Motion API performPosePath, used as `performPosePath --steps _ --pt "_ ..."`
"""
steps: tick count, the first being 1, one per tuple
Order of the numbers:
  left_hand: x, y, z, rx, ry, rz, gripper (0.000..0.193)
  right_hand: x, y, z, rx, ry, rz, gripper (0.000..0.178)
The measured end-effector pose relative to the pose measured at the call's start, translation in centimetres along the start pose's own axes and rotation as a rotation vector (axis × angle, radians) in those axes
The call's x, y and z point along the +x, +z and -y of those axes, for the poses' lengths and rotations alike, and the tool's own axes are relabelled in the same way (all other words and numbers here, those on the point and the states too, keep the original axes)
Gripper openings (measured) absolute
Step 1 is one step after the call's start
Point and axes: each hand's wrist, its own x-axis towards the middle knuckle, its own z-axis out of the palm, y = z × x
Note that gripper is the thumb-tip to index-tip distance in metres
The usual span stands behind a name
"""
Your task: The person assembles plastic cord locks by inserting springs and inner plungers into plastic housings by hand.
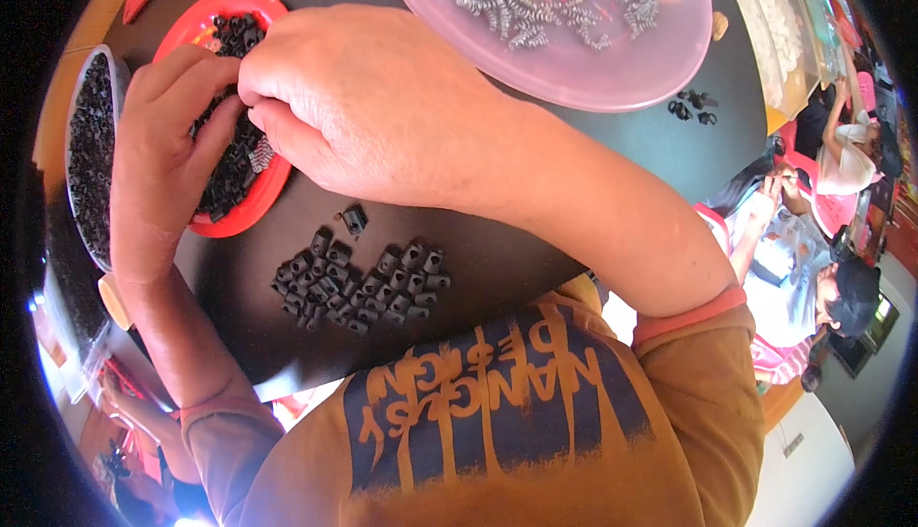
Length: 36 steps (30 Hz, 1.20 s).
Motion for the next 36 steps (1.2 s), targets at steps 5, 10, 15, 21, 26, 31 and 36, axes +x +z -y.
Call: performPosePath --steps 5,10,15,21,26,31,36 --pt "-0.2 0.4 0.6 -0.097 -0.037 -0.068 0.014 0.3 -0.2 0.6 0.078 0.067 -0.008 0.01" --pt "-0.5 0.1 0.5 -0.725 -0.289 -0.2 0.013 0.4 -0.3 1.0 0.281 0.219 -0.061 0.012" --pt "-0.4 -0.5 -0.9 -0.937 -0.452 -0.172 0.02 0.6 0.0 1.1 0.455 0.156 -0.227 0.021" --pt "-0.5 0.0 -1.2 -1.447 -0.505 -0.126 0.024 0.8 -0.1 1.0 0.255 -0.136 -0.268 0.021" --pt "-0.7 0.0 -1.2 -1.49 -0.495 -0.089 0.029 1.1 0.0 0.4 0.104 -0.253 -0.303 0.018" --pt "-1.3 -0.7 -1.9 -1.281 -0.459 -0.119 0.036 1.0 -0.3 0.7 0.1 -0.288 -0.349 0.01" --pt "-1.6 -1.0 -3.7 -0.867 -0.498 -0.177 0.033 0.4 -1.0 2.0 -0.077 -0.21 -0.304 0.011"
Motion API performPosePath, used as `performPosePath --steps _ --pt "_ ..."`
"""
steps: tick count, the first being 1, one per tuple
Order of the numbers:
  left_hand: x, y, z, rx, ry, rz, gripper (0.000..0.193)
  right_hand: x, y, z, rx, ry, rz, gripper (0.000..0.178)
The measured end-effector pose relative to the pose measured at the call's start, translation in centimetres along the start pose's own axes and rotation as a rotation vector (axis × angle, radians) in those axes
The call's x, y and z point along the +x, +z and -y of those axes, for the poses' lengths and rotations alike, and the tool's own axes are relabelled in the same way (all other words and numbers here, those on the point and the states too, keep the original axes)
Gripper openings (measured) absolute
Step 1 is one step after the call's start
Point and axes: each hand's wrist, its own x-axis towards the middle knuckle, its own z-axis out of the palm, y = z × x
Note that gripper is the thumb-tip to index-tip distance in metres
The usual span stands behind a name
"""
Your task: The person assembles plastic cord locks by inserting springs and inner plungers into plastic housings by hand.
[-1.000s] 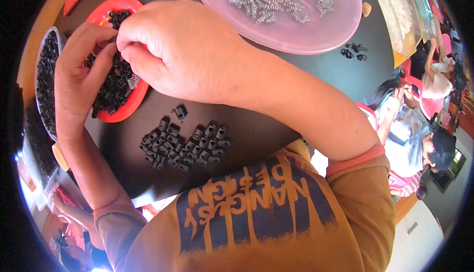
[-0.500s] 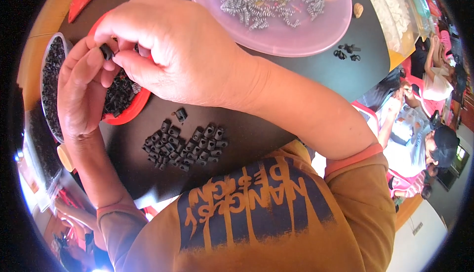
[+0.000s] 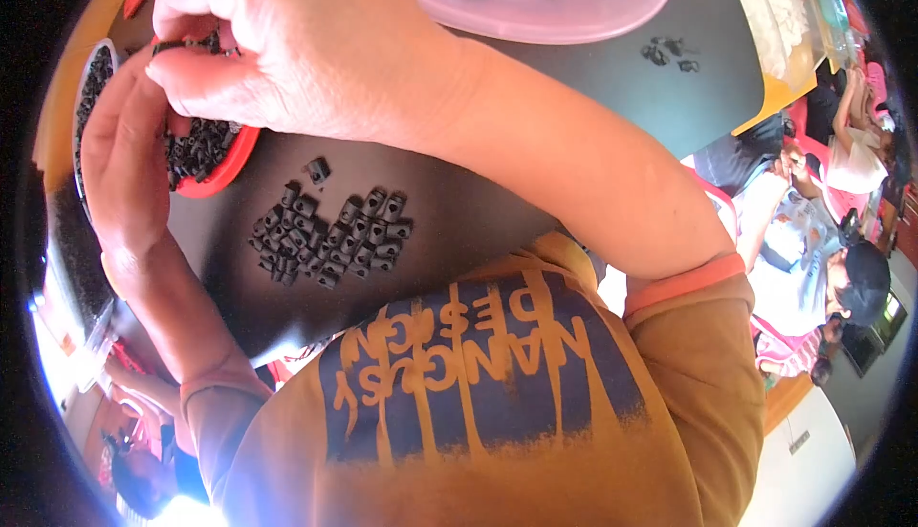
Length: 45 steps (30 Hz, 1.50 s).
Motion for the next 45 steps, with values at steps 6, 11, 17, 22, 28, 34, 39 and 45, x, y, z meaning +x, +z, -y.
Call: performPosePath --steps 6,11,17,22,28,34,39,45 --pt "-3.4 2.6 -0.3 0.361 0.251 0.125 0.01 0.1 -1.5 1.2 -0.245 0.033 0.087 0.012" --pt "-3.5 1.8 0.5 0.612 0.266 -0.106 0.01 0.9 -1.3 2.4 -0.418 0.018 0.173 0.015" --pt "-2.8 0.2 3.0 0.789 0.366 -0.142 0.011 0.8 -0.3 1.9 -0.366 0.039 0.159 0.014" --pt "-2.0 -0.5 3.6 0.858 0.351 -0.189 0.012 0.5 0.2 1.0 -0.345 0.006 0.169 0.014" --pt "-2.6 0.3 2.4 0.732 0.371 -0.085 0.014 0.6 0.5 1.5 -0.411 0.027 0.231 0.016" --pt "-2.7 0.9 2.5 0.833 0.449 -0.059 0.015 -0.3 2.2 -1.3 0.234 0.209 0.049 0.011" --pt "-2.5 1.3 2.3 0.84 0.469 -0.056 0.016 -0.3 1.8 -1.3 0.193 0.203 0.077 0.013" --pt "-2.1 1.5 2.9 0.898 0.511 -0.111 0.015 -0.5 1.9 -1.5 0.206 0.173 0.065 0.013"
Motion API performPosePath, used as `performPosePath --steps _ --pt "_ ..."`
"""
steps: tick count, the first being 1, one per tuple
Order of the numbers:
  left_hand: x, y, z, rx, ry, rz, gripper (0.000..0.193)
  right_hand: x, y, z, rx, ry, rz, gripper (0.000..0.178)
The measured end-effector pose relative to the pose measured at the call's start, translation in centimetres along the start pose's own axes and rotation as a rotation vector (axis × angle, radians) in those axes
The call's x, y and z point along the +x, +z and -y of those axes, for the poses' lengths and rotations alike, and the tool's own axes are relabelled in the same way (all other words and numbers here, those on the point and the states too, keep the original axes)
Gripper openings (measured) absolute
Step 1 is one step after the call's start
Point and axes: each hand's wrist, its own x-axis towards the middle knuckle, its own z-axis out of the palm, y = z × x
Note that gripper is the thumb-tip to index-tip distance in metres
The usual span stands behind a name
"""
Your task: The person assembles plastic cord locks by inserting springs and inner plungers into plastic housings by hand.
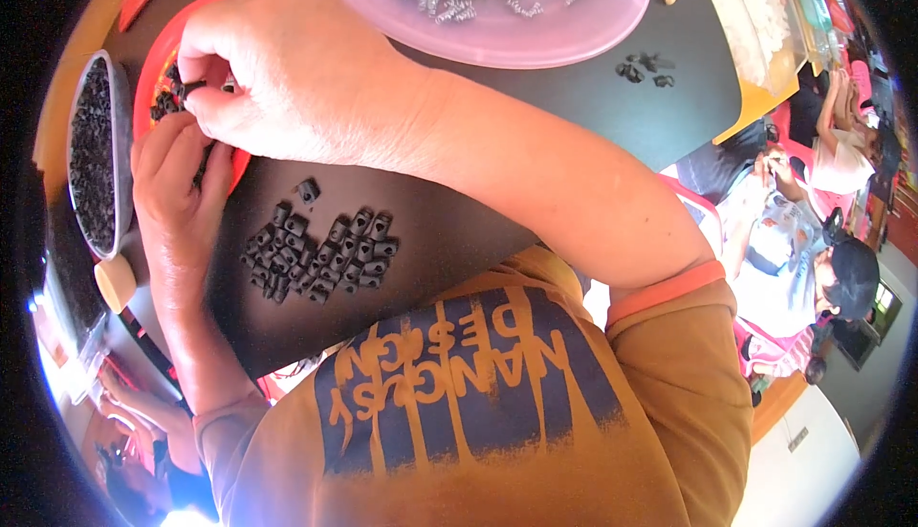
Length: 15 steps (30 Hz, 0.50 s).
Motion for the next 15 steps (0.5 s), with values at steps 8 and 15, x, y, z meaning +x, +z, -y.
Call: performPosePath --steps 8,15 --pt "0.0 0.4 0.3 -0.058 -0.009 -0.036 0.013 -0.1 0.1 -0.1 0.033 0.019 0.015 0.016" --pt "0.0 0.5 0.7 -0.09 -0.048 0.021 0.012 0.1 -0.2 1.2 0.16 0.168 0.116 0.014"
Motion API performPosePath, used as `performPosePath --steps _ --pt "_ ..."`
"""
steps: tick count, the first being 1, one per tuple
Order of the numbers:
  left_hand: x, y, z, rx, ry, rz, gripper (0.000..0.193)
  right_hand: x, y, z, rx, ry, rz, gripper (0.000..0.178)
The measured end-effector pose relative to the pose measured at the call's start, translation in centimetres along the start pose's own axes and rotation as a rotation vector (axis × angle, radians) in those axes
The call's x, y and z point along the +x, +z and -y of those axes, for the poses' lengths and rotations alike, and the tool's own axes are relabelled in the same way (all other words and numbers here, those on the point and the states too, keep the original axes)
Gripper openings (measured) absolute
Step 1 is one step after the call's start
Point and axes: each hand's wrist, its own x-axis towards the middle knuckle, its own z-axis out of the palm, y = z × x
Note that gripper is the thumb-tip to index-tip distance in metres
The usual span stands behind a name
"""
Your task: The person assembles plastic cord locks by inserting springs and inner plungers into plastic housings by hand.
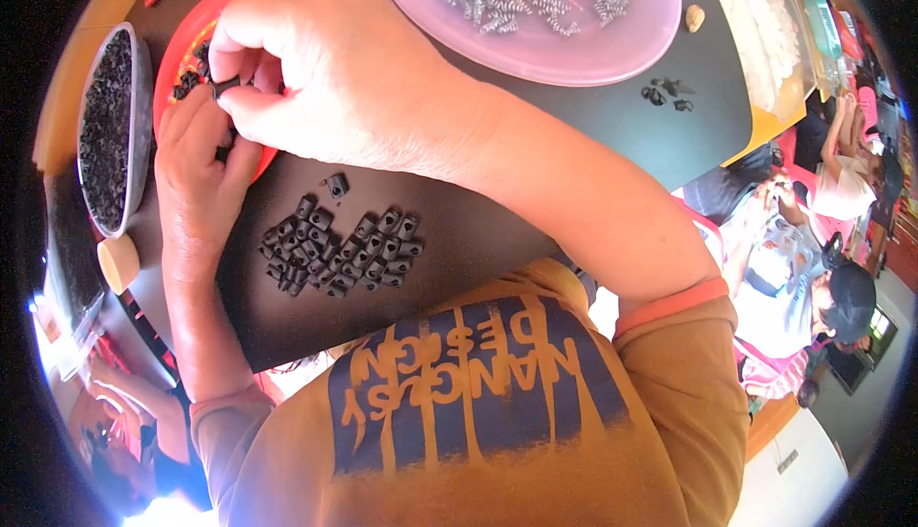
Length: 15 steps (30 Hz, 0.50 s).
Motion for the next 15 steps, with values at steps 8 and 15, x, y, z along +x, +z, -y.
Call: performPosePath --steps 8,15 --pt "-0.9 -0.5 -0.8 -0.869 -0.452 -0.208 0.014 -0.3 0.4 -0.1 0.041 -0.007 -0.014 0.016" --pt "-1.1 -1.2 -1.3 -0.811 -0.427 -0.229 0.018 -0.4 0.4 0.1 -0.017 -0.068 0.043 0.016"
